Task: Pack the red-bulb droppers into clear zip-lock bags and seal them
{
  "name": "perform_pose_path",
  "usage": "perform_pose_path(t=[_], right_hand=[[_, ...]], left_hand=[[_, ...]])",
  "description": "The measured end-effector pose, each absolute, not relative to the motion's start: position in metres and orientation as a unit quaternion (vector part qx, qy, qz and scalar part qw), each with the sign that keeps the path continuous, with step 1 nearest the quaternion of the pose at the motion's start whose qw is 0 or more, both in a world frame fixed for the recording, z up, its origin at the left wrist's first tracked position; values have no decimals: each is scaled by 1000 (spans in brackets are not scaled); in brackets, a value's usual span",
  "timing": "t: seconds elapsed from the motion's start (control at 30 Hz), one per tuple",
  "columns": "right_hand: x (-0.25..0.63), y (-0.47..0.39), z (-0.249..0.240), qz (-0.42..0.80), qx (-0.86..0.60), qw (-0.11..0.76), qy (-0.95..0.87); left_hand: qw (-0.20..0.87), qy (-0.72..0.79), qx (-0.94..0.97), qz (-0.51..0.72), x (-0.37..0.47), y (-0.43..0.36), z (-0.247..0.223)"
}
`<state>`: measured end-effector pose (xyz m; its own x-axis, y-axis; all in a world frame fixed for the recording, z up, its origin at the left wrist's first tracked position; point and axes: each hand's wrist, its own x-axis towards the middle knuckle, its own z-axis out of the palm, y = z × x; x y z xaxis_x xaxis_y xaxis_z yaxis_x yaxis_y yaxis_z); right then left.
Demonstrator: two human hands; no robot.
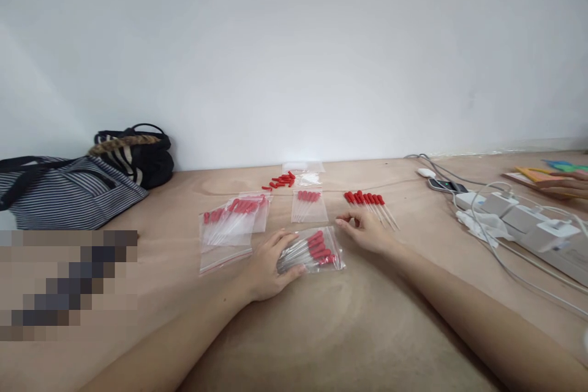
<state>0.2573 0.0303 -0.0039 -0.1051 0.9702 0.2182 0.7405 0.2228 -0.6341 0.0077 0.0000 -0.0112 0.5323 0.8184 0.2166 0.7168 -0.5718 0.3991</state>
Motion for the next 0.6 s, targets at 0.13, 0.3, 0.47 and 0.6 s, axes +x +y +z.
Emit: perform_pose_path(t=[0.13,0.3,0.47,0.6], right_hand=[[246,29,-7,219,-627,261,-700],[233,27,-12,341,-609,274,-662],[223,30,-24,428,-570,351,-608],[220,32,-29,428,-585,368,-582]], left_hand=[[138,438,867,194,7,1,-12],[143,430,869,197,9,0,-10],[146,420,873,200,10,0,-8],[142,417,875,200,9,0,-9]])
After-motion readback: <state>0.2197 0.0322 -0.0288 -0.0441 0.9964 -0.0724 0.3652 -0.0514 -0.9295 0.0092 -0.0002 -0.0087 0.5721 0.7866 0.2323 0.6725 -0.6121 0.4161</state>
